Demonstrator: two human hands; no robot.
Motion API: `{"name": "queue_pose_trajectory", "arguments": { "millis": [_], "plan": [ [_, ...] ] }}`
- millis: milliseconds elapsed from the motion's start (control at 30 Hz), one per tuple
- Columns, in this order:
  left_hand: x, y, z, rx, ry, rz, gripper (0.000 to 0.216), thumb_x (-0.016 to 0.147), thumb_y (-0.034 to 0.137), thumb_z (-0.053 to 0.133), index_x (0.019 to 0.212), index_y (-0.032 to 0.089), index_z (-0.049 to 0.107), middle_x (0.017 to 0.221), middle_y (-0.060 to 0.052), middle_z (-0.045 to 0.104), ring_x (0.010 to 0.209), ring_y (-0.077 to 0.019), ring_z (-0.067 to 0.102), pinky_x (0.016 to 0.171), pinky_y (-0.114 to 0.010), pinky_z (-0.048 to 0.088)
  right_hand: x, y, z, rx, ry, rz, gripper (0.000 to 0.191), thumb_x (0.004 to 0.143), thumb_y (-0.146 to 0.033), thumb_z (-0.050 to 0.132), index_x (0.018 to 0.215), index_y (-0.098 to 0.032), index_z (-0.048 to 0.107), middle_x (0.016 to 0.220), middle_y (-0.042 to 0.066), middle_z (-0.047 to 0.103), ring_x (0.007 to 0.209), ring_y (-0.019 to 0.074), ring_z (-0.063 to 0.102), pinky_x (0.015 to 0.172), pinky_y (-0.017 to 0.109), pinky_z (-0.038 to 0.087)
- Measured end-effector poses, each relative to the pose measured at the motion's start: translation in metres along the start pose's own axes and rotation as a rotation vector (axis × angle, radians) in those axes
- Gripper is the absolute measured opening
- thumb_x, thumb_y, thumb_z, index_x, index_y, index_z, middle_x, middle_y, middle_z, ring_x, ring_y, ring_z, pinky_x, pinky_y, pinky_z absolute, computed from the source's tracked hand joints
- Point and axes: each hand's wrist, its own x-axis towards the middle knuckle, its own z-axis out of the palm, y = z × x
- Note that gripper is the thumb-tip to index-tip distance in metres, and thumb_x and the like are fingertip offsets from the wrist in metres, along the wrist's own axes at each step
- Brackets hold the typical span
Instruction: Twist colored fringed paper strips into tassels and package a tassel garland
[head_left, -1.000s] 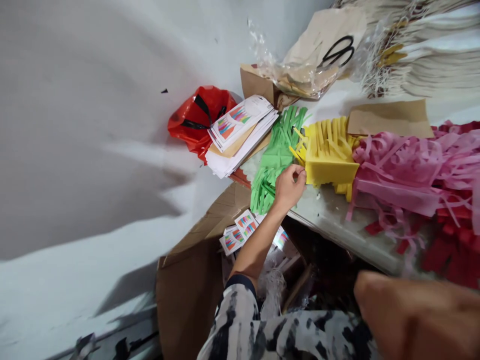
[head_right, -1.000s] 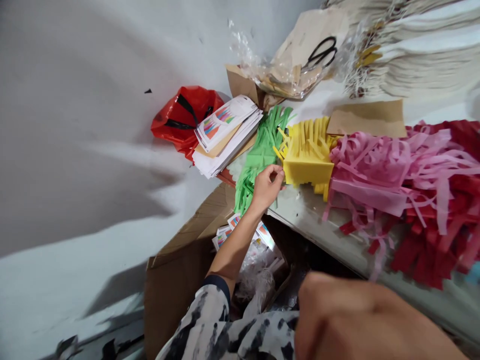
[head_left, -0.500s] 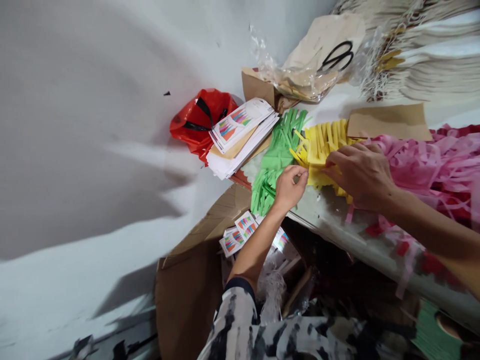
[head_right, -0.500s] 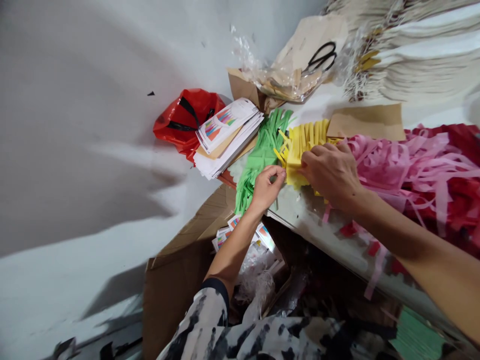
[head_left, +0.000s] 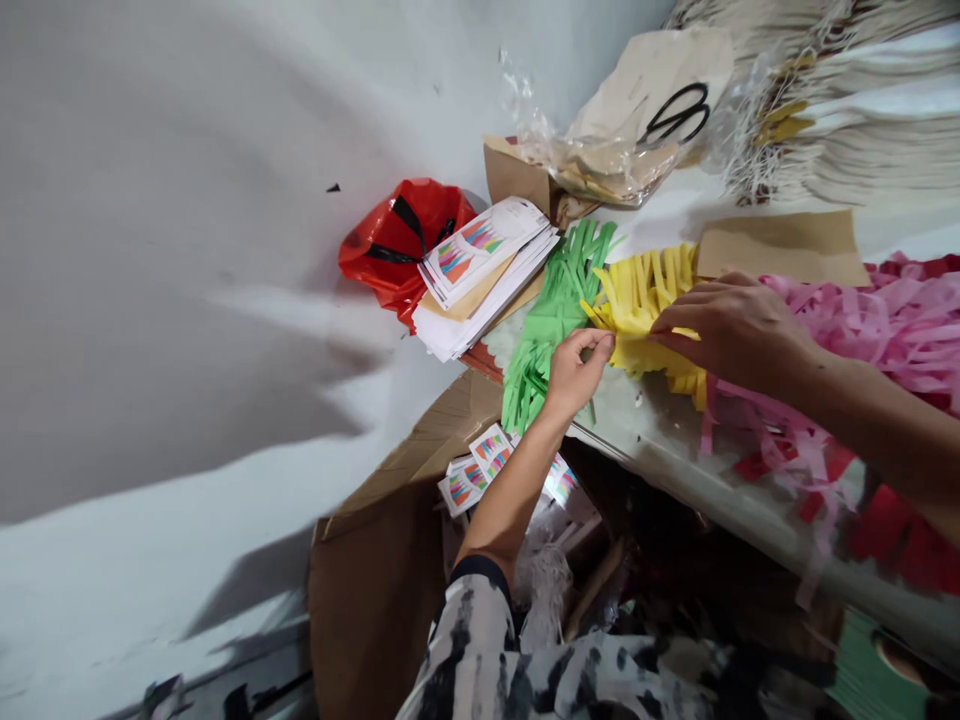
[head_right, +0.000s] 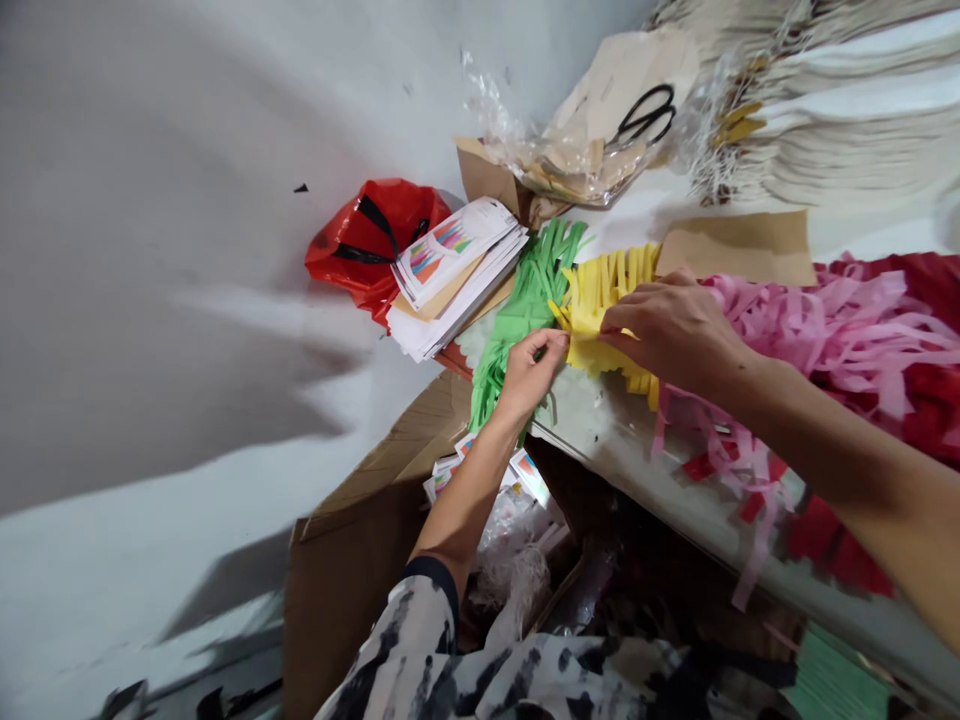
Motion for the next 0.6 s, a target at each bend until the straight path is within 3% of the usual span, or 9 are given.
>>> {"name": "queue_pose_trajectory", "arguments": {
  "millis": [300, 467, 600],
  "plan": [
    [0.014, 0.008, 0.001, -0.126, -0.036, -0.185, 0.041, 0.102, 0.064, 0.075, 0.098, 0.023, 0.081, 0.093, -0.004, 0.076, 0.09, -0.0171, 0.071, 0.081, -0.028, 0.057, -0.002, -0.013, -0.014, 0.038, 0.161, -0.042, 0.03, 0.112, -0.033, 0.058, 0.094, -0.027, 0.081, 0.096, 0.004, 0.085, 0.09, 0.0224, 0.073, 0.086, 0.04, 0.042],
    [0.022, 0.012, 0.001, 0.028, -0.039, 0.008, 0.046, 0.106, 0.066, 0.069, 0.091, 0.024, 0.08, 0.108, -0.008, 0.078, 0.104, -0.0208, 0.073, 0.096, -0.035, 0.062, -0.003, -0.016, -0.019, 0.034, 0.191, -0.025, 0.029, 0.111, -0.033, 0.06, 0.096, -0.026, 0.083, 0.101, 0.005, 0.087, 0.092, 0.0234, 0.073, 0.086, 0.041, 0.042],
    [0.03, 0.012, -0.002, 0.087, -0.046, 0.063, 0.041, 0.108, 0.055, 0.071, 0.081, 0.024, 0.075, 0.103, -0.006, 0.075, 0.104, -0.0203, 0.072, 0.103, -0.037, 0.06, -0.006, -0.019, -0.017, 0.018, 0.224, -0.098, 0.027, 0.112, -0.03, 0.062, 0.096, -0.025, 0.082, 0.102, 0.004, 0.087, 0.092, 0.0225, 0.074, 0.085, 0.039, 0.043]
  ]
}}
